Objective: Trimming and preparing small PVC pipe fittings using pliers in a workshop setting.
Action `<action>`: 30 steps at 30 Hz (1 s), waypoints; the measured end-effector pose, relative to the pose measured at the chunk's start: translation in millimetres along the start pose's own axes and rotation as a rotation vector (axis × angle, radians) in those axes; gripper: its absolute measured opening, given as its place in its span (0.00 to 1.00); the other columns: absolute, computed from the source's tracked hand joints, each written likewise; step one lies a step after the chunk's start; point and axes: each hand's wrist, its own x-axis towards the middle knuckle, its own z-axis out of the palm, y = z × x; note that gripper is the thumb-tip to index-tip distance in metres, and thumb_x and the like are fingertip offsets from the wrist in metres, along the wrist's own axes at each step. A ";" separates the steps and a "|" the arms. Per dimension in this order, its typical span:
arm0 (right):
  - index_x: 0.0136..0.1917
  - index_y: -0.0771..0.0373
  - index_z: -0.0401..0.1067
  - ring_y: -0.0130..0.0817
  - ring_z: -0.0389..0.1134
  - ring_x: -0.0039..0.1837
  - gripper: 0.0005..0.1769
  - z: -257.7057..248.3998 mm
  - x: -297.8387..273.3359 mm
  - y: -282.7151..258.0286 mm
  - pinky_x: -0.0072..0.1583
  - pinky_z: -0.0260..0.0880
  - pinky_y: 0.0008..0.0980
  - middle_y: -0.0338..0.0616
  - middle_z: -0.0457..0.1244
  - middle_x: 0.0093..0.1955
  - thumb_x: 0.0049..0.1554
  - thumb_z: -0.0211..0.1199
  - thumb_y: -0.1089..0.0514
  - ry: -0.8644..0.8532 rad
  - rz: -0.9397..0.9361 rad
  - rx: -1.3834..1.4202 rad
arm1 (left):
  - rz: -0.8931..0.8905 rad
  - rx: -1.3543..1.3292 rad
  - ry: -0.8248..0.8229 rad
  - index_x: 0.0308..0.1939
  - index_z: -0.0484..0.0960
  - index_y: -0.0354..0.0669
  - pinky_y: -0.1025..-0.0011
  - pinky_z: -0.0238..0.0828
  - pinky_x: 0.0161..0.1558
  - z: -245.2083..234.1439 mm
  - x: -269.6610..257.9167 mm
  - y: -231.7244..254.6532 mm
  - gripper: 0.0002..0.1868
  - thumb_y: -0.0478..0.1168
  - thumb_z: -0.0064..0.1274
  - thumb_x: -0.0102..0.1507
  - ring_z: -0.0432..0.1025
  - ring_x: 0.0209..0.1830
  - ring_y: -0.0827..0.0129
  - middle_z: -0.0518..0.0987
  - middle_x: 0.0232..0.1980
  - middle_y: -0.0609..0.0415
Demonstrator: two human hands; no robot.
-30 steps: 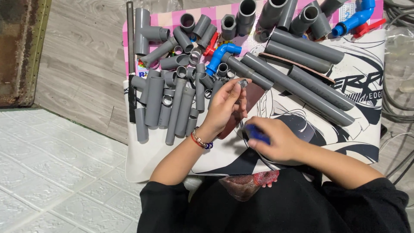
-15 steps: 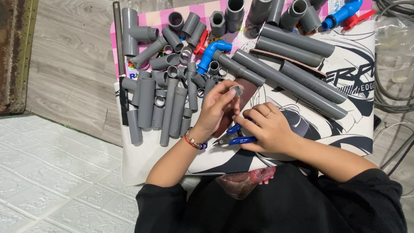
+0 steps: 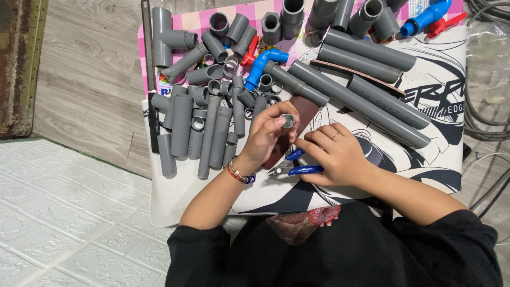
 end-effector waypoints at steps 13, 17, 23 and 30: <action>0.47 0.68 0.64 0.41 0.60 0.41 0.27 9.9 -1.5 -40.7 0.45 0.60 0.37 0.48 0.58 0.40 0.43 0.53 0.44 -0.168 -0.228 0.650 | -0.026 -0.101 -0.079 0.33 0.67 0.35 0.78 0.63 0.26 8.5 0.8 14.5 0.11 0.40 0.45 0.52 0.62 0.24 0.74 0.65 0.31 0.51; 0.46 0.70 0.66 0.42 0.61 0.38 0.29 11.8 -2.5 -30.9 0.43 0.63 0.40 0.51 0.59 0.36 0.48 0.48 0.40 -0.047 -0.125 0.670 | 0.022 -0.118 -0.031 0.40 0.68 0.29 0.75 0.67 0.22 0.1 -1.0 0.6 0.16 0.36 0.49 0.53 0.65 0.22 0.72 0.66 0.30 0.47; 0.43 0.70 0.66 0.43 0.62 0.38 0.28 14.3 -8.8 -23.5 0.43 0.62 0.38 0.49 0.59 0.36 0.49 0.48 0.40 -0.015 -0.114 0.607 | 0.028 -0.022 0.017 0.47 0.68 0.27 0.80 0.69 0.21 12.6 0.3 13.2 0.17 0.29 0.49 0.55 0.68 0.22 0.77 0.71 0.36 0.45; 0.43 0.70 0.65 0.45 0.63 0.36 0.27 15.3 -19.5 -26.6 0.39 0.63 0.40 0.50 0.59 0.34 0.49 0.48 0.42 -0.122 0.044 0.788 | 0.077 0.222 0.099 0.49 0.70 0.33 0.82 0.70 0.20 18.7 0.9 13.6 0.18 0.29 0.52 0.54 0.69 0.22 0.77 0.75 0.41 0.47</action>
